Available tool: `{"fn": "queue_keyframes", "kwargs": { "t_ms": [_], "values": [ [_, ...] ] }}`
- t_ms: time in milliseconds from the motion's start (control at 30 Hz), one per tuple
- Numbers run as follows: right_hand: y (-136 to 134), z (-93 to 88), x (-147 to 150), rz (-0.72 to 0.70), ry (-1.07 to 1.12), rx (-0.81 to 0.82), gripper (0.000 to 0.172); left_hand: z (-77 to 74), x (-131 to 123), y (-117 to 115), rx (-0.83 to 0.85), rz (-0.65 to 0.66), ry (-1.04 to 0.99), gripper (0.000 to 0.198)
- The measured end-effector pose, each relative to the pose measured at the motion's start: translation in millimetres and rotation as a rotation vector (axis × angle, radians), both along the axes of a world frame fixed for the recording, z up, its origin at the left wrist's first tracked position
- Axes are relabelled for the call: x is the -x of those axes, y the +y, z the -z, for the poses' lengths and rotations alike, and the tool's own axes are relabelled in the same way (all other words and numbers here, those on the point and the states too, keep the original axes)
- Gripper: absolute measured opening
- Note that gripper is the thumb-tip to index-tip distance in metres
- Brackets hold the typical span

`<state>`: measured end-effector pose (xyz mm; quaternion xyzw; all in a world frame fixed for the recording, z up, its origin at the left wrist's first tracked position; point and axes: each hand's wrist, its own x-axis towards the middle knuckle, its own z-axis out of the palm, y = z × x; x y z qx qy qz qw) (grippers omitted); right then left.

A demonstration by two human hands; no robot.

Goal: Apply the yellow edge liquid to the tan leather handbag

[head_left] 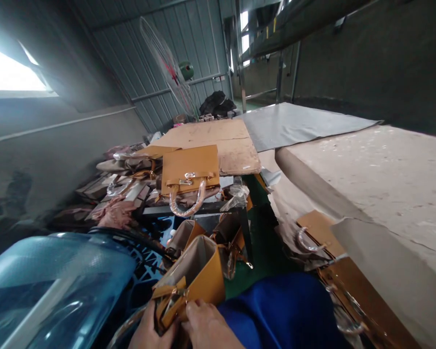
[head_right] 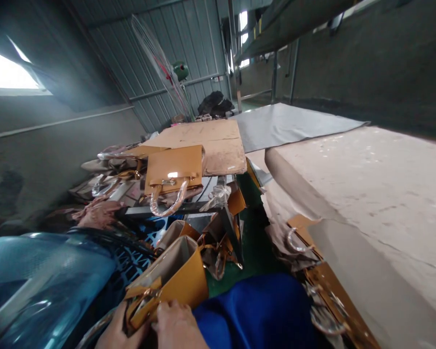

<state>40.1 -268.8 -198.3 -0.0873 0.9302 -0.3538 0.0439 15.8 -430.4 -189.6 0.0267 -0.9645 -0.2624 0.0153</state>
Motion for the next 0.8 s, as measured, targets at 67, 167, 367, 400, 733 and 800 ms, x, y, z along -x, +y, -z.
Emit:
{"fn": "queue_keyframes", "kwargs": {
  "t_ms": [67, 167, 367, 400, 733, 800],
  "values": [
    [2.5, -8.2, 6.0, -0.017, 0.000, 0.006, 0.025, -2.0, 5.9, 2.9, -0.012, -0.046, -0.048, 0.044],
    [6.2, -17.9, 17.6, -0.058, -0.004, 0.034, 0.019, -7.1, 15.0, 6.7, -0.033, -0.040, -0.135, 0.049],
    [20.3, -29.7, 33.0, 0.068, -0.047, 0.120, 0.020, -26.1, 44.3, 26.9, -0.039, -0.141, -0.124, 0.049],
    [24.4, -29.5, 31.7, 0.106, -0.059, 0.136, 0.020, -30.4, 53.2, 31.6, -0.058, -0.140, -0.110, 0.050],
    [56.0, -1.1, -12.4, 0.358, -0.234, 0.196, 0.017, -51.4, 168.9, 55.3, -0.273, -0.431, -0.056, 0.030],
    [55.7, 3.6, -17.0, 0.375, -0.259, 0.185, 0.017, -47.8, 185.2, 59.0, -0.340, -0.472, -0.026, 0.030]
  ]
}}
